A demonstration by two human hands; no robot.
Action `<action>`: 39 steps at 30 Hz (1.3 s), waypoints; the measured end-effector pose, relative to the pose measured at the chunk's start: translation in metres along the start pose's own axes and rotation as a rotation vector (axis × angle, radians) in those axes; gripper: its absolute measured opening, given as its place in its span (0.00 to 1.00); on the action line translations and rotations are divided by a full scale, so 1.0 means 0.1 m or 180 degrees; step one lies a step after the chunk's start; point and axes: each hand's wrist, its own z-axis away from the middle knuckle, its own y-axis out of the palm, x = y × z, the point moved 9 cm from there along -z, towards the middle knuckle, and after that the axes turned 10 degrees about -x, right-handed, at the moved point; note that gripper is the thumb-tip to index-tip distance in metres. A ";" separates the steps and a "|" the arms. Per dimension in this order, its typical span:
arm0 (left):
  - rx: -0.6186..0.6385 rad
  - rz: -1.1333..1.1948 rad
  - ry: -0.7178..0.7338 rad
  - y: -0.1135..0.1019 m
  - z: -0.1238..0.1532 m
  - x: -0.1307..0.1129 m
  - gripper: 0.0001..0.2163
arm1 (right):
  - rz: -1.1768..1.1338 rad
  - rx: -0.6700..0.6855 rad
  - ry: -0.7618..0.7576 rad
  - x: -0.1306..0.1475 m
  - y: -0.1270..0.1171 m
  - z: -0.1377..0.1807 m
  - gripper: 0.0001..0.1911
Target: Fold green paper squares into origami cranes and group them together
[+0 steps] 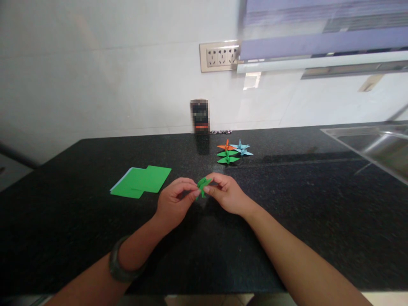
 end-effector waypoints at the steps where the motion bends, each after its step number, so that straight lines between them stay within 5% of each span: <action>1: 0.0006 -0.0014 -0.0032 0.00 0.00 0.01 0.02 | 0.0007 0.0004 0.0010 -0.01 0.00 0.00 0.09; 11: 0.0094 0.0482 -0.1266 0.11 0.11 0.37 0.10 | -0.0020 -0.0504 0.0321 -0.13 -0.06 0.01 0.08; 15: 0.0423 0.0194 -0.1165 0.20 0.12 0.35 0.09 | 0.0249 -0.0803 0.0386 -0.13 -0.11 0.02 0.06; 22: 0.0384 0.0421 -0.1355 0.22 0.11 0.38 0.09 | 0.0131 -0.1020 0.0404 -0.13 -0.13 0.02 0.06; 39: 0.0297 0.0264 -0.1768 0.17 0.14 0.49 0.08 | -0.0053 -0.0702 0.0463 -0.18 -0.02 0.02 0.07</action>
